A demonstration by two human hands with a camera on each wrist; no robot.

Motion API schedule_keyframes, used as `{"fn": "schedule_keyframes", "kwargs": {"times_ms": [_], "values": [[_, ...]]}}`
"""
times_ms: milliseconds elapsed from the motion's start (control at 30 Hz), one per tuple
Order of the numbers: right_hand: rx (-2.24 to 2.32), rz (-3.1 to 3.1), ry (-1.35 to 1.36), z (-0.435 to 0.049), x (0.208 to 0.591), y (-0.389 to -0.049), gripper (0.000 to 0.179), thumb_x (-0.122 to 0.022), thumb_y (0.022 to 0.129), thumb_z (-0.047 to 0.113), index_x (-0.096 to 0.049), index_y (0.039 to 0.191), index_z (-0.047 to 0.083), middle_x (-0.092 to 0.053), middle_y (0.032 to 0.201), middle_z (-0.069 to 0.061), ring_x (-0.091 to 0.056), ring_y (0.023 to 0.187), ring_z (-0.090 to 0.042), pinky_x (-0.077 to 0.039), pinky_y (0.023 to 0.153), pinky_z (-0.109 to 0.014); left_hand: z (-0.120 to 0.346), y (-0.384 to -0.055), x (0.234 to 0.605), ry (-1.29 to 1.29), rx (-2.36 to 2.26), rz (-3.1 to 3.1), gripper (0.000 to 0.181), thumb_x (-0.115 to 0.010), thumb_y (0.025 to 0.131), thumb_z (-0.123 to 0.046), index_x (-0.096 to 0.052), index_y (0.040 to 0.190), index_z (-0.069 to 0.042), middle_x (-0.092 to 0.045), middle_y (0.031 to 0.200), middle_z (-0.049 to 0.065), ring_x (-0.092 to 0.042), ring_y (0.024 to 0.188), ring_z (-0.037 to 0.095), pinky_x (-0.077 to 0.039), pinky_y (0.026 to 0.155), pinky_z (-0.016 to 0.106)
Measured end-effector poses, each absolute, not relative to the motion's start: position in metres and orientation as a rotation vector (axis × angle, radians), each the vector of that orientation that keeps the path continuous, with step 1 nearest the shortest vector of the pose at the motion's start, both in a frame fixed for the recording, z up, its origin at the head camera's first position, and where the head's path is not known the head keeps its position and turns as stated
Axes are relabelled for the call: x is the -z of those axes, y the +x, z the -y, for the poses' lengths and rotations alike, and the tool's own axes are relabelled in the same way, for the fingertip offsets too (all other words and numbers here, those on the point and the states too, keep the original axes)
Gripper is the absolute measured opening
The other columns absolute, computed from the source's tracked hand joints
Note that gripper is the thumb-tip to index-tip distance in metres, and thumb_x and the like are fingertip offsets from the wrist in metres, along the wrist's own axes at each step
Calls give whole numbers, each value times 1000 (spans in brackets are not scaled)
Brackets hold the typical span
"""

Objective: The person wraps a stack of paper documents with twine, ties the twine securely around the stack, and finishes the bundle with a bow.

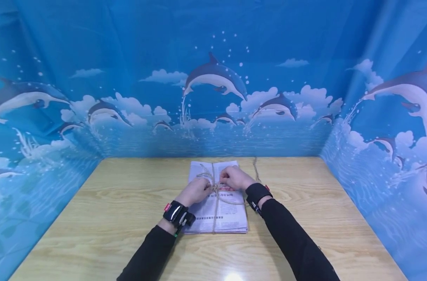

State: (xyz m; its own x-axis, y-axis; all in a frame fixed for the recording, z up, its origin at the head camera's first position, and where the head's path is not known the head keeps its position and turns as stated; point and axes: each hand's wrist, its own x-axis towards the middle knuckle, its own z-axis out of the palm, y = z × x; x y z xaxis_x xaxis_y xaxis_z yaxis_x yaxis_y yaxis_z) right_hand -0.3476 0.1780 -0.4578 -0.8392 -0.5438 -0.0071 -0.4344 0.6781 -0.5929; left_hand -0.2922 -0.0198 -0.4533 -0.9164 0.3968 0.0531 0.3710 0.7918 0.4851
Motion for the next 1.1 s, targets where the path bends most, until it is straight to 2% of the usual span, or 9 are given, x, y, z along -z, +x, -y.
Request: {"fn": "schedule_keyframes", "kwargs": {"times_ms": [167, 300, 367, 433, 533, 700, 867, 1000, 1100], "values": [[833, -2791, -766, -181, 460, -348, 13, -59, 98, 12, -70, 91, 9, -65, 71, -2, -56, 50, -10, -50, 52, -26, 17, -294, 457, 651, -678, -2937, 27, -64, 94, -19, -57, 68, -15, -52, 63, -3, -49, 56, 11, -41, 52, 25], [690, -2765, -1029, -182, 457, -346, 14, -59, 97, 11, -72, 104, 12, -71, 92, -2, -62, 74, -9, -50, 69, -28, 17, -294, 460, 716, -612, -2956, 21, -59, 97, -20, -60, 77, -14, -60, 74, 0, -53, 63, 13, -43, 57, 26], [643, -2711, -1138, -182, 456, -345, 14, -60, 98, 14, -73, 103, 14, -71, 94, 0, -62, 78, -9, -50, 73, -28, 18, -294, 460, 718, -603, -2944, 20, -58, 98, -19, -61, 80, -12, -63, 78, 2, -54, 64, 14, -44, 58, 27], [617, -2656, -1187, -182, 455, -346, 16, -58, 99, 17, -72, 92, 14, -68, 83, 2, -59, 72, -8, -48, 71, -27, 18, -294, 459, 707, -578, -2927, 21, -57, 98, -18, -61, 79, -12, -64, 81, 4, -55, 66, 15, -45, 61, 28], [599, -2626, -1099, -183, 454, -349, 34, -51, 103, 21, -63, 72, 14, -52, 62, 5, -46, 55, -8, -41, 61, -25, 17, -296, 457, 685, -532, -2900, 24, -53, 100, -18, -60, 77, -12, -65, 84, 5, -56, 69, 16, -47, 64, 30], [651, -2612, -872, -190, 458, -354, 43, -43, 106, 26, -49, 64, 16, -35, 58, 7, -34, 51, -9, -36, 60, -25, 12, -298, 454, 651, -490, -2852, 30, -45, 103, -24, -65, 84, -13, -67, 91, 6, -59, 73, 17, -48, 68, 32], [845, -2579, -682, -200, 465, -354, 43, -45, 105, 26, -53, 65, 11, -37, 53, 6, -34, 47, -10, -36, 58, -26, 9, -296, 454, 665, -534, -2801, 28, -44, 104, -24, -68, 98, -11, -67, 89, 7, -58, 72, 17, -48, 65, 31], [1023, -2536, -560, -203, 464, -351, 36, -48, 104, 23, -65, 80, 3, -47, 54, 3, -41, 46, -9, -36, 52, -23, 12, -295, 454, 758, -527, -2793, 22, -47, 103, -19, -67, 99, -10, -62, 83, 5, -55, 70, 15, -46, 62, 28], [1176, -2478, -452, -202, 465, -351, 33, -49, 104, 22, -64, 87, -1, -49, 58, 2, -48, 51, -8, -45, 51, -22, 15, -294, 452, 816, -519, -2776, 21, -48, 103, -19, -67, 104, -11, -64, 87, 5, -58, 74, 16, -49, 67, 29]]}}
